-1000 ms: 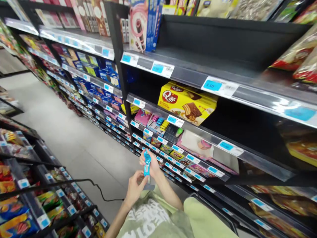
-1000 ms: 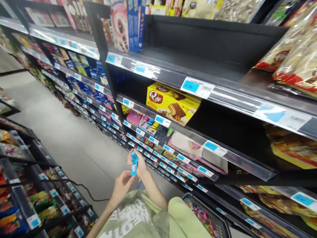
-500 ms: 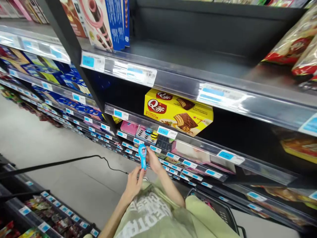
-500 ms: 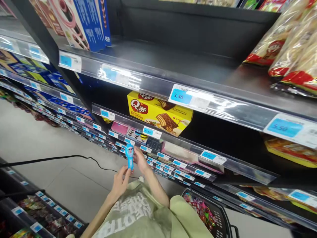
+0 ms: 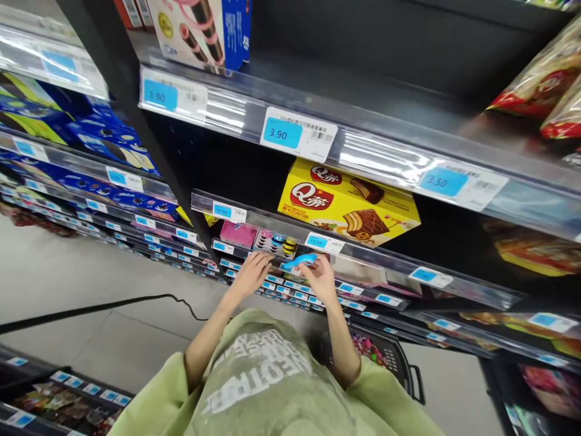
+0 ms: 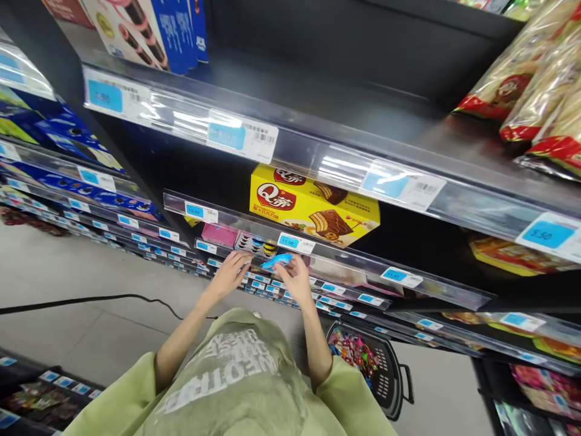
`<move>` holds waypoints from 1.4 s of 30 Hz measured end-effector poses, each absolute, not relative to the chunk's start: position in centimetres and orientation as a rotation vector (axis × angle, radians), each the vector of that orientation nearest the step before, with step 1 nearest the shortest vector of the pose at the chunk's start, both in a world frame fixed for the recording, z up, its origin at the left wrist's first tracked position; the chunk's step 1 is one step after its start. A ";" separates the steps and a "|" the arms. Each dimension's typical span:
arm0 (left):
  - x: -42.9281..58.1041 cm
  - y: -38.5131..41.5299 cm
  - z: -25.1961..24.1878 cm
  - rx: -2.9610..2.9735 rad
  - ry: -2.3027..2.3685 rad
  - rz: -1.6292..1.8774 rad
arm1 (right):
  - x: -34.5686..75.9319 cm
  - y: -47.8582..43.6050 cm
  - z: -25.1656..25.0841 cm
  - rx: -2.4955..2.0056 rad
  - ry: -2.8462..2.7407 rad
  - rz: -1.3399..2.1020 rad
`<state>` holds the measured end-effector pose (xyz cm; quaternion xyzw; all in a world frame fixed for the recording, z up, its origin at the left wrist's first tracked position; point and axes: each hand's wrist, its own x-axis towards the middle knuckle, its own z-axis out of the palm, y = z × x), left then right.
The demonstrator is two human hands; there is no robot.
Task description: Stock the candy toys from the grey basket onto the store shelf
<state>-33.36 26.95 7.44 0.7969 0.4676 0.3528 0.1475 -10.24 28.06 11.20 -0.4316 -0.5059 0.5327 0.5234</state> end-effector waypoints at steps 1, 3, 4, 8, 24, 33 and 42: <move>-33.7 28.0 7.2 2.352 1.368 0.986 | -10.5 28.1 11.1 -1.050 -1.240 1.229; -34.1 29.7 6.5 2.460 1.401 0.901 | -11.1 28.2 11.0 -1.097 -1.345 1.121; -34.2 30.5 6.2 2.501 1.415 0.858 | -11.4 28.3 11.1 -1.132 -1.425 1.052; -34.3 32.4 5.8 2.522 1.453 0.811 | -12.4 28.5 11.4 -1.260 -1.732 0.747; -35.2 33.7 7.4 2.218 1.440 0.816 | -14.9 30.8 10.5 -1.438 -1.758 0.461; -35.4 34.1 7.3 2.181 1.430 0.811 | -15.9 31.5 9.7 -1.503 -1.918 0.191; -35.4 34.1 7.3 2.178 1.425 0.850 | -17.9 32.2 10.8 -1.674 -2.113 -0.097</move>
